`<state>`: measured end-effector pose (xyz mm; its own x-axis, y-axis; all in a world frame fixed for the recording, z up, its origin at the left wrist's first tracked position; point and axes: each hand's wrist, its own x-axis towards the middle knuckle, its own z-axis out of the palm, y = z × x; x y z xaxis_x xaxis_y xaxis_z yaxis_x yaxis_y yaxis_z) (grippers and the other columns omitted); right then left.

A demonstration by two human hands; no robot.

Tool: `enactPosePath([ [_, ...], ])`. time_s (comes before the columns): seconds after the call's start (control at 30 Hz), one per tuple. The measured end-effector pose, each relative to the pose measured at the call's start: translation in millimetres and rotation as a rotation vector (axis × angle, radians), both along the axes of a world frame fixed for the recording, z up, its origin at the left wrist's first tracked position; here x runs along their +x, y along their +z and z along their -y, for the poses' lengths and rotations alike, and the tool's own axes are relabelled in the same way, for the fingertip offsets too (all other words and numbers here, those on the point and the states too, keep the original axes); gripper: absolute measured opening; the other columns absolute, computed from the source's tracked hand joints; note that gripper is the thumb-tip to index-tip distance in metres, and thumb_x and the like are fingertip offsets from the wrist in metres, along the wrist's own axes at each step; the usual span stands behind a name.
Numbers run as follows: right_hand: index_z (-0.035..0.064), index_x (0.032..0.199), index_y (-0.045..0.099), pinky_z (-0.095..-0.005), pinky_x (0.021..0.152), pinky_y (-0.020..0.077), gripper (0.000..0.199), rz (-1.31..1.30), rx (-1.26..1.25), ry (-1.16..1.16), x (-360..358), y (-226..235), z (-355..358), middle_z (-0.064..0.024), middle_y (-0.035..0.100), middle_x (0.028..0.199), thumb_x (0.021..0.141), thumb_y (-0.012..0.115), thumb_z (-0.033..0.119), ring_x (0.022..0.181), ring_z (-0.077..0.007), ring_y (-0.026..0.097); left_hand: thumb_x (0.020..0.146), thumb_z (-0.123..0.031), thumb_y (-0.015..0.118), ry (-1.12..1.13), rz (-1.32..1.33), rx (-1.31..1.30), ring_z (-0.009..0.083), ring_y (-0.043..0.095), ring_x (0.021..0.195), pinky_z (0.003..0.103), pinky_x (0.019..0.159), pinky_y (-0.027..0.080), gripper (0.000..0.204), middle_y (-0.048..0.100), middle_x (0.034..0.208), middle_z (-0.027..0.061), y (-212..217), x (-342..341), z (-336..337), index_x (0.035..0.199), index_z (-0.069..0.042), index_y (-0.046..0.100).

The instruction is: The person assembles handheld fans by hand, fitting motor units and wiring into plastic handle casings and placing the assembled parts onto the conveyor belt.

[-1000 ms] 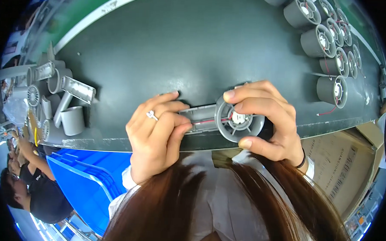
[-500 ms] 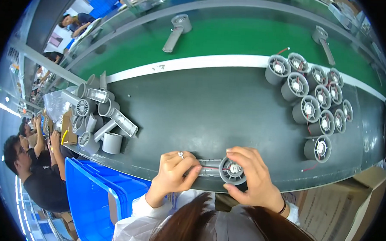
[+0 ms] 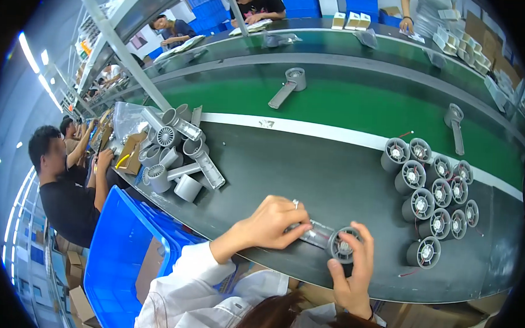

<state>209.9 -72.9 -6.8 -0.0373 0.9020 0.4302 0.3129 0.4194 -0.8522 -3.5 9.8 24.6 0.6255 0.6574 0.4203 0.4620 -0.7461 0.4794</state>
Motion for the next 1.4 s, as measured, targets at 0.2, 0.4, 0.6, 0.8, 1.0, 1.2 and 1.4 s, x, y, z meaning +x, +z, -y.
enactPosePath([
  [0.2,-0.0036,0.108,0.057,-0.0341,0.100,0.0403,0.024,-0.250,-0.048,-0.170,13,-19,4,-0.0177,0.051,0.122,0.085,0.049,0.000,0.111,-0.0233,0.053,0.081,-0.016,0.063,0.342,-0.071,0.161,0.0345,0.061,0.063,0.042,0.056,0.046,0.015,0.061,0.067,0.0151,0,2,-84,0.073,-0.003,0.062],
  [0.4,-0.0020,0.097,0.061,-0.0346,0.090,0.0452,0.018,-0.044,0.004,-0.199,4,-8,0,-0.0152,0.059,0.112,0.080,0.056,0.002,0.101,-0.0260,0.058,0.084,-0.026,0.062,0.803,0.026,0.070,0.0399,0.063,0.087,0.046,0.075,0.049,0.030,0.065,0.091,0.0239,-34,40,-232,0.096,0.001,0.064],
  [0.6,-0.0012,0.095,0.062,-0.0364,0.091,0.0438,0.017,0.010,-0.042,-0.207,8,-8,4,-0.0160,0.061,0.111,0.079,0.058,0.002,0.102,-0.0302,0.059,0.081,-0.028,0.068,0.808,0.075,0.407,0.0454,0.039,0.122,0.054,0.099,0.034,0.068,0.033,0.139,0.0299,-37,60,-258,0.132,0.005,0.039],
  [0.8,-0.0002,0.093,0.063,-0.0380,0.089,0.0446,0.016,0.044,-0.048,-0.138,1,-5,6,-0.0161,0.063,0.106,0.078,0.060,0.003,0.100,-0.0327,0.059,0.075,-0.032,0.071,0.854,-0.411,0.331,0.0363,0.059,0.102,0.047,0.085,0.048,0.039,0.060,0.113,0.0177,17,-10,-152,0.101,-0.004,0.067],
  [1.0,-0.0008,0.092,0.062,-0.0379,0.086,0.0455,0.015,0.146,-0.021,-0.092,1,-7,5,-0.0166,0.064,0.104,0.078,0.060,0.002,0.097,-0.0321,0.060,0.075,-0.030,0.073,1.213,-0.440,0.036,0.0372,0.064,0.084,0.046,0.074,0.051,0.033,0.066,0.084,0.0194,35,-86,-59,0.095,-0.003,0.068],
  [1.2,-0.0014,0.090,0.063,-0.0375,0.085,0.0459,0.013,0.140,-0.038,-0.106,-3,-7,3,-0.0167,0.065,0.101,0.078,0.061,0.003,0.094,-0.0310,0.061,0.073,-0.021,0.075,1.214,-0.355,0.152,0.0386,0.060,0.089,0.044,0.079,0.049,0.032,0.061,0.096,0.0209,0,-112,-20,0.095,0.000,0.064],
  [1.4,-0.0016,0.089,0.063,-0.0373,0.084,0.0461,0.012,0.165,-0.041,-0.123,1,-6,6,-0.0166,0.065,0.099,0.078,0.061,0.003,0.093,-0.0307,0.061,0.075,-0.019,0.073,1.260,-0.235,0.383,0.0401,0.056,0.095,0.046,0.078,0.048,0.031,0.059,0.094,0.0254,16,-154,-54,0.092,0.004,0.060],
])
